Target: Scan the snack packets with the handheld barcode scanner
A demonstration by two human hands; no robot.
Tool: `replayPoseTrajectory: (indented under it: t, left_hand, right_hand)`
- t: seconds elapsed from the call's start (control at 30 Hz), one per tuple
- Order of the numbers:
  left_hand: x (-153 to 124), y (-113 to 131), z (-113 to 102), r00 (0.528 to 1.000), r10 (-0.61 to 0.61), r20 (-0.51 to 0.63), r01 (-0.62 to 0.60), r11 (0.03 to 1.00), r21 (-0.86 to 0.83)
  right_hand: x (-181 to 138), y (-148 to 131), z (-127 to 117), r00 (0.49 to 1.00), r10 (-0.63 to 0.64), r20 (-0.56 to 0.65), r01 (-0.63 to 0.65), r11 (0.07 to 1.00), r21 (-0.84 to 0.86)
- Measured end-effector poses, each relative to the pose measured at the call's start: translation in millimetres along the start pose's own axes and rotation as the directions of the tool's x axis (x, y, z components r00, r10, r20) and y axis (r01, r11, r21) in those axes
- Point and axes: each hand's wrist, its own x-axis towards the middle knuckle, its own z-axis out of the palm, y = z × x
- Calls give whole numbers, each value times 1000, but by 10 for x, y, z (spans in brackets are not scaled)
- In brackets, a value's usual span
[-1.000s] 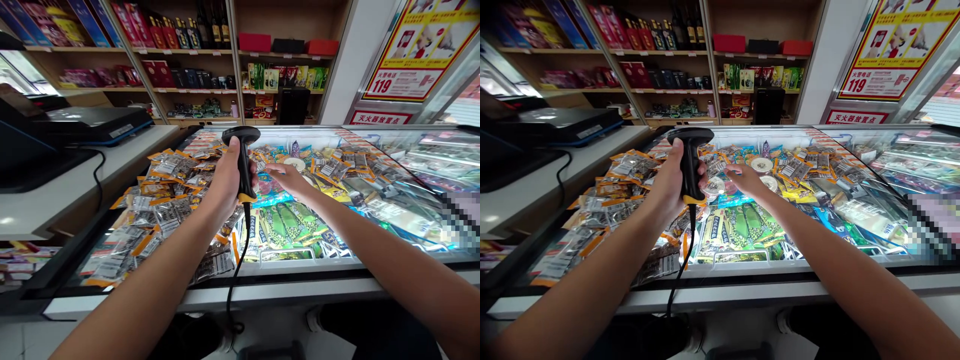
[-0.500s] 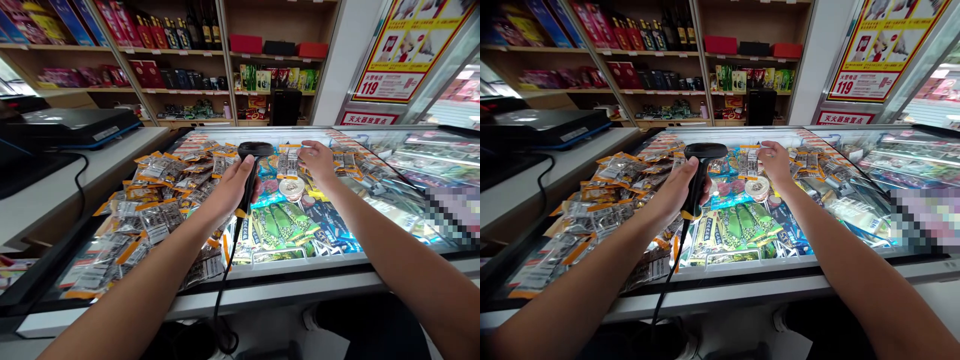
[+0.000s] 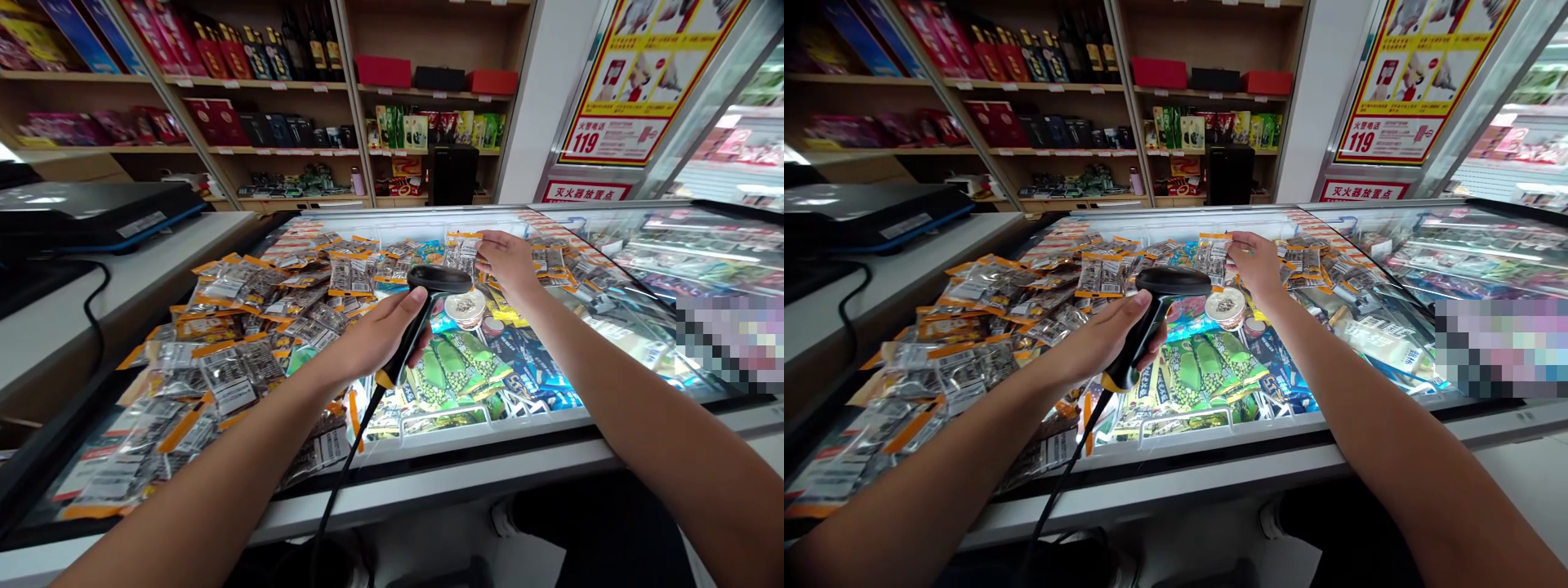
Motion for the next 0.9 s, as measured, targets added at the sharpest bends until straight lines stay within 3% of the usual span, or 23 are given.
replayPoseTrajectory:
  t: [0.3,0.43,0.5,0.57,0.67,0.77,0.83,0.9]
  left_hand:
    - [5,-10,-32,995,3,-97,-8,999,-47]
    - [22,81,-21,964,44,-261,-89,983,-163]
    - [31,136,-32,943,46,-328,-123,968,-218]
    - [39,178,-68,922,31,-387,-139,957,-254]
    - [45,215,-160,876,20,-482,-170,948,-270]
    - [44,235,-264,833,36,-552,-216,940,-265]
    - [42,241,-320,816,49,-576,-240,935,-261]
    - [41,241,-356,809,57,-585,-257,930,-265]
  right_hand:
    - [123,-54,-71,997,9,-73,-8,1000,16]
    - [424,-70,-459,980,-42,-194,32,998,-55]
    - [554,-47,-729,960,-124,-252,74,977,-198]
    - [605,-30,-941,943,-227,-245,107,900,-423]
    - [482,-68,-960,905,-399,-152,140,614,-776]
    - [153,-156,-556,859,-506,76,263,311,-913]
    - [-125,-178,-145,839,-451,305,457,279,-845]
    - [-396,-137,263,767,-314,559,641,357,-679]
